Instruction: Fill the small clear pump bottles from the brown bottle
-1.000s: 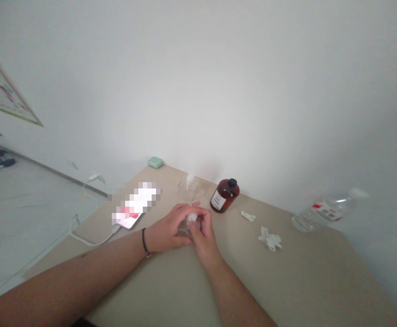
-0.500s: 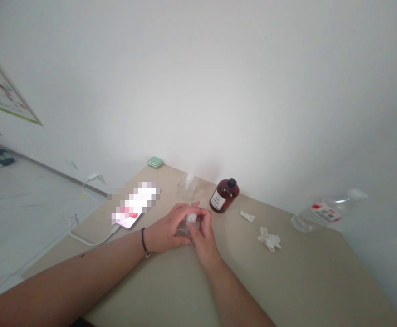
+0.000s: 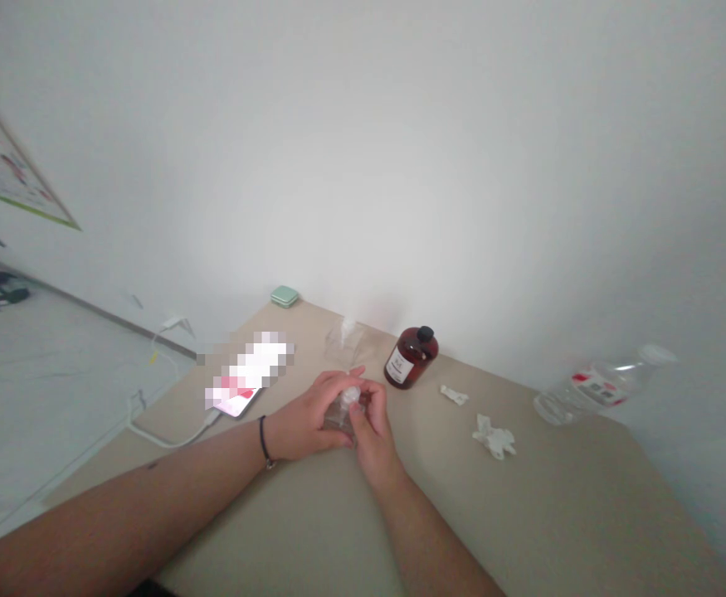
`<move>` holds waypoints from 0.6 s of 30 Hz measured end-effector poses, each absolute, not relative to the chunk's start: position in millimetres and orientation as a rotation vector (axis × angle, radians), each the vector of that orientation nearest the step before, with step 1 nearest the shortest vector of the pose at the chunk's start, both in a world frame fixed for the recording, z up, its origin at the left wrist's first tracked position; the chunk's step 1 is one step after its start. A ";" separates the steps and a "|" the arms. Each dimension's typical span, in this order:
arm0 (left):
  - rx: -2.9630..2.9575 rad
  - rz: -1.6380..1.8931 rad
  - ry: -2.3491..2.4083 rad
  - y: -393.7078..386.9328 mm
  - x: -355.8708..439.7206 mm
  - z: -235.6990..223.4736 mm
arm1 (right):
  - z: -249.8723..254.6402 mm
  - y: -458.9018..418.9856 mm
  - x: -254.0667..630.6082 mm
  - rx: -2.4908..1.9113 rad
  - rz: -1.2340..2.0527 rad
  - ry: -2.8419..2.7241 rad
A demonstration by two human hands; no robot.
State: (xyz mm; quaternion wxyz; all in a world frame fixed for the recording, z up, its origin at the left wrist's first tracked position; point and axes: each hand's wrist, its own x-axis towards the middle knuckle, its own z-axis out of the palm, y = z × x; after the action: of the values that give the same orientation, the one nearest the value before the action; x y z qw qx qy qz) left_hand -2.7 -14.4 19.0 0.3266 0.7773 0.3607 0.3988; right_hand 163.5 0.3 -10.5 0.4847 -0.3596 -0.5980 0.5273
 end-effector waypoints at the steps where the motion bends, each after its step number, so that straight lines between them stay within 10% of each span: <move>1: 2.033 1.047 0.946 -14.3 -2.4 18.9 | -10.4 0.4 163.4 -0.869 1.279 -1.460; 18: 2.007 1.067 0.961 -14.1 -1.2 16.8 | -13.8 1.0 163.5 -0.884 1.261 -1.455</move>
State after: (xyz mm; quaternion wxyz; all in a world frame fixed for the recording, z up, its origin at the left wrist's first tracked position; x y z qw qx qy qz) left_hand -1.2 -14.1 16.8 0.3304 0.7677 0.3675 0.4080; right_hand 163.5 1.0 -13.8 0.4894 -0.3637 -0.5990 0.5191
